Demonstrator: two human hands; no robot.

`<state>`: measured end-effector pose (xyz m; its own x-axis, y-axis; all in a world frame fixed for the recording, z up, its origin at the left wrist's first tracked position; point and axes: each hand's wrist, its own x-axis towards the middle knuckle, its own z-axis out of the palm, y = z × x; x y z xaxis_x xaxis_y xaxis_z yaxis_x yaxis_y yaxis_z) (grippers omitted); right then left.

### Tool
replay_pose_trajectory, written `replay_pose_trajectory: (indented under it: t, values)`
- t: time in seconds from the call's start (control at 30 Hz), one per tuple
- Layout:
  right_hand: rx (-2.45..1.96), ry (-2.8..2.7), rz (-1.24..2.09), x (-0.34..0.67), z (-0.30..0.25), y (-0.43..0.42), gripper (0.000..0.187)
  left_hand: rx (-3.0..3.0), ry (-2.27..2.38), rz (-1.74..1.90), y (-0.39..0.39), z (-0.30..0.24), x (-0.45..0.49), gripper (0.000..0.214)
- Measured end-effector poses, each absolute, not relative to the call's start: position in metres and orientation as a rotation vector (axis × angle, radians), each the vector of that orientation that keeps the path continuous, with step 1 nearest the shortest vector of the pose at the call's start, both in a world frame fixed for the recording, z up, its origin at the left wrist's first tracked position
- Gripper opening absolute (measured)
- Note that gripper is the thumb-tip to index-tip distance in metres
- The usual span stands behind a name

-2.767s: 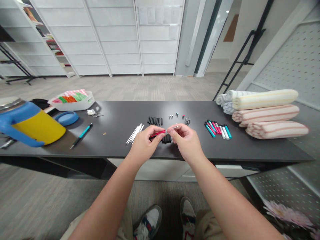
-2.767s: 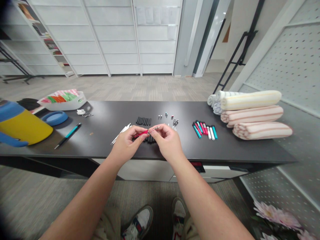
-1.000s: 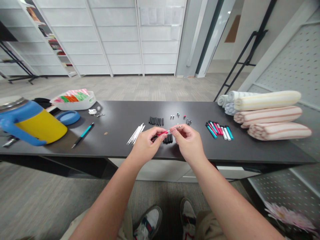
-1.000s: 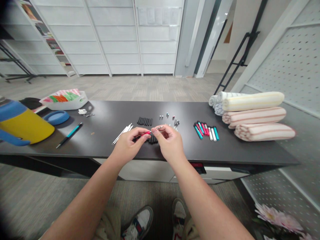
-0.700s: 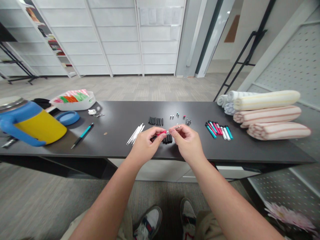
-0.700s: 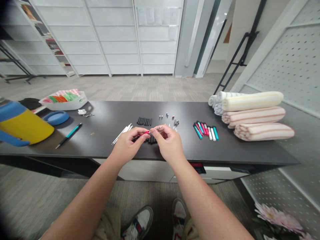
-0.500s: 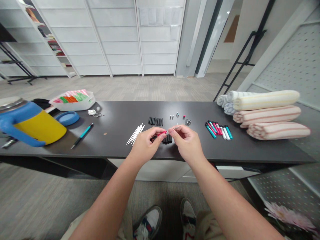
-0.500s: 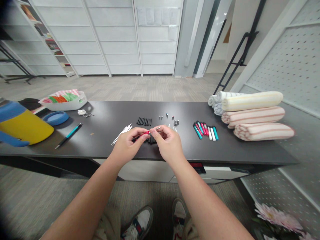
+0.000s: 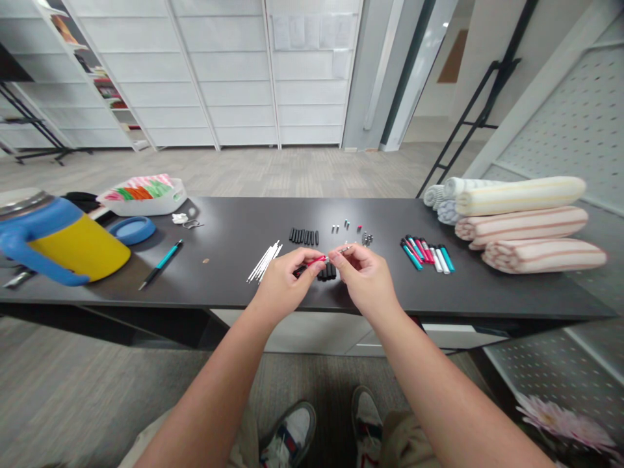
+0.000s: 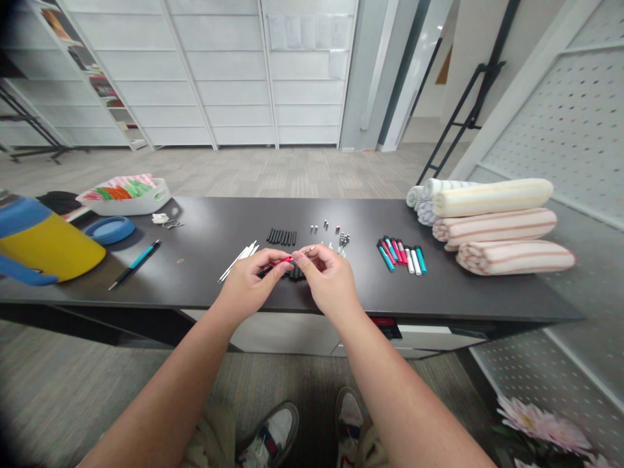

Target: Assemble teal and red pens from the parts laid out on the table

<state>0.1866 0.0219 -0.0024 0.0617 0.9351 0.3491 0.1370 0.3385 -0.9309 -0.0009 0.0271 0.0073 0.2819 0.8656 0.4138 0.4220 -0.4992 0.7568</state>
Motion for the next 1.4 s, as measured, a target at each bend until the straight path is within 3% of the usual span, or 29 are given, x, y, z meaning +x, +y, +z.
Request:
replay_pose_trajectory:
  t: [0.5,1.0,1.4]
  values:
    - [-1.138,-1.416,0.692,0.1861,-0.0045,0.0195,0.03,2.072,1.171,1.124,0.0275,0.0071,-0.0001,0.019]
    - [-1.016,-1.274,0.999,0.1872,-0.0079,0.0271,0.041,2.075,1.176,1.127,0.027,0.0076,-0.0005,0.017]
    - [-1.1,-1.353,0.916,0.1877,-0.008,0.027,0.04,2.069,1.185,1.147,0.0271,0.0068,-0.0009,0.017]
